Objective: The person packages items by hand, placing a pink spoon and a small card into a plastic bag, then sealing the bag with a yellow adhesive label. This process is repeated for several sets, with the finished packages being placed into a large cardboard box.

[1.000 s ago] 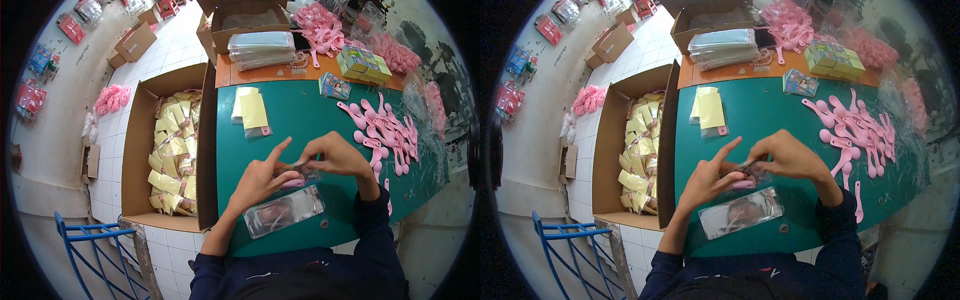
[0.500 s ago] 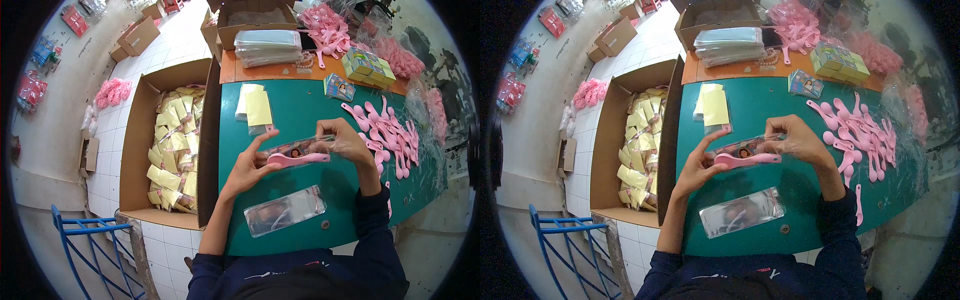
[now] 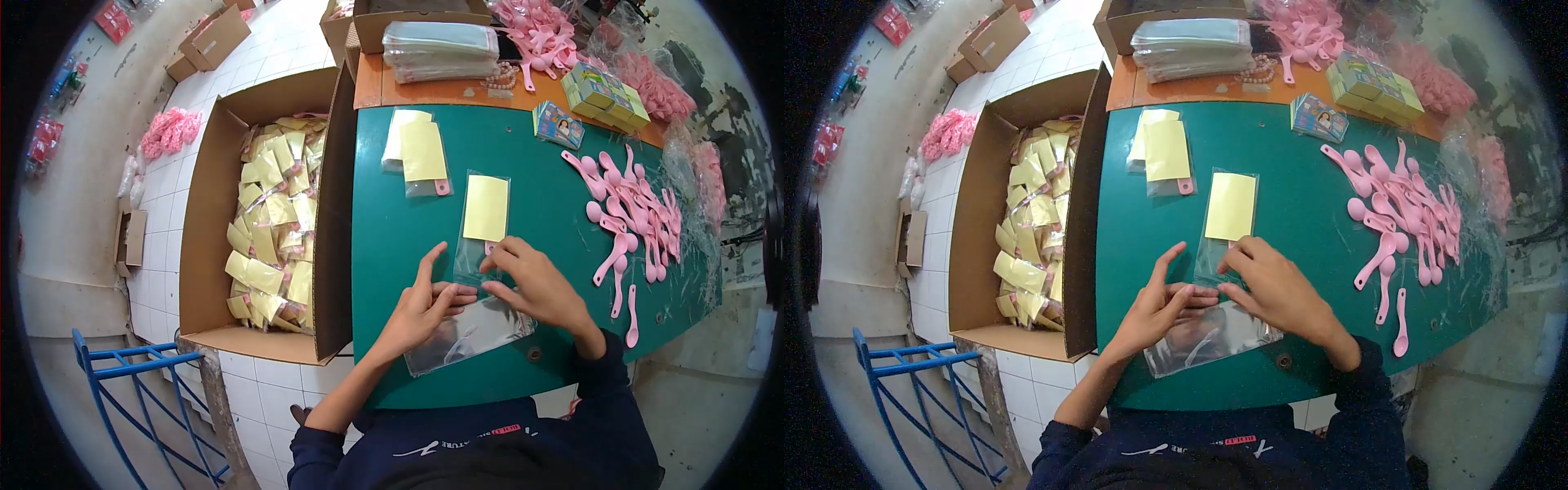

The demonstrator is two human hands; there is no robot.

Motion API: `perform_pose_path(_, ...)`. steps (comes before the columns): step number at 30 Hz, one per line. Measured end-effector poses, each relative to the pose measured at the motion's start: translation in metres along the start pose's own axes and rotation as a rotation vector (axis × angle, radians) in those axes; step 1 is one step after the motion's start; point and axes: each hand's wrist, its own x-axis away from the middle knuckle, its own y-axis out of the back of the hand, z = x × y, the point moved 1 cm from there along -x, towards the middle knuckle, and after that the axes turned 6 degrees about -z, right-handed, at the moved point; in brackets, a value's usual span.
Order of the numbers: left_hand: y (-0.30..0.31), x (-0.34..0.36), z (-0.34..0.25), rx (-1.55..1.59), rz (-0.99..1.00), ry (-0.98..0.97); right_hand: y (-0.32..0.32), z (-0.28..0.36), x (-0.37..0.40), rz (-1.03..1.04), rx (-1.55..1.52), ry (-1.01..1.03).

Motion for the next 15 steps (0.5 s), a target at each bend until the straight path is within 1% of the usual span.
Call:
perform_pose_path(1,-0.002,-0.002,-0.002,-0.017,-0.008,-0.017,-0.007,-0.001,-0.002,-0.025,-0.035,-0.034)
perform_pose_path(4,0.0,-0.006,0.0,-0.097,-0.013,-0.073,-0.022,0.002,-0.004,-0.088,-0.108,-0.035)
perform_pose_path(7,-0.001,-0.004,-0.002,-0.204,-0.011,-0.128,-0.025,-0.002,-0.009,0.006,-0.201,-0.061)
perform_pose_path(10,0.0,-0.003,-0.002,-0.297,-0.016,-0.164,-0.023,-0.001,-0.01,0.042,-0.254,-0.087)
perform_pose_path(11,0.001,-0.003,-0.002,-0.325,-0.019,-0.173,-0.024,-0.001,-0.01,0.028,-0.231,-0.046)
perform_pose_path(13,-0.001,-0.002,-0.007,-0.116,-0.011,-0.062,-0.027,-0.002,-0.006,-0.003,-0.182,0.034)
perform_pose_path(14,-0.002,-0.003,-0.009,-0.013,-0.004,-0.008,-0.025,0.001,-0.005,-0.016,-0.136,0.114)
perform_pose_path(15,-0.001,-0.006,-0.007,-0.008,0.013,0.015,-0.024,0.007,-0.005,-0.029,-0.088,0.196)
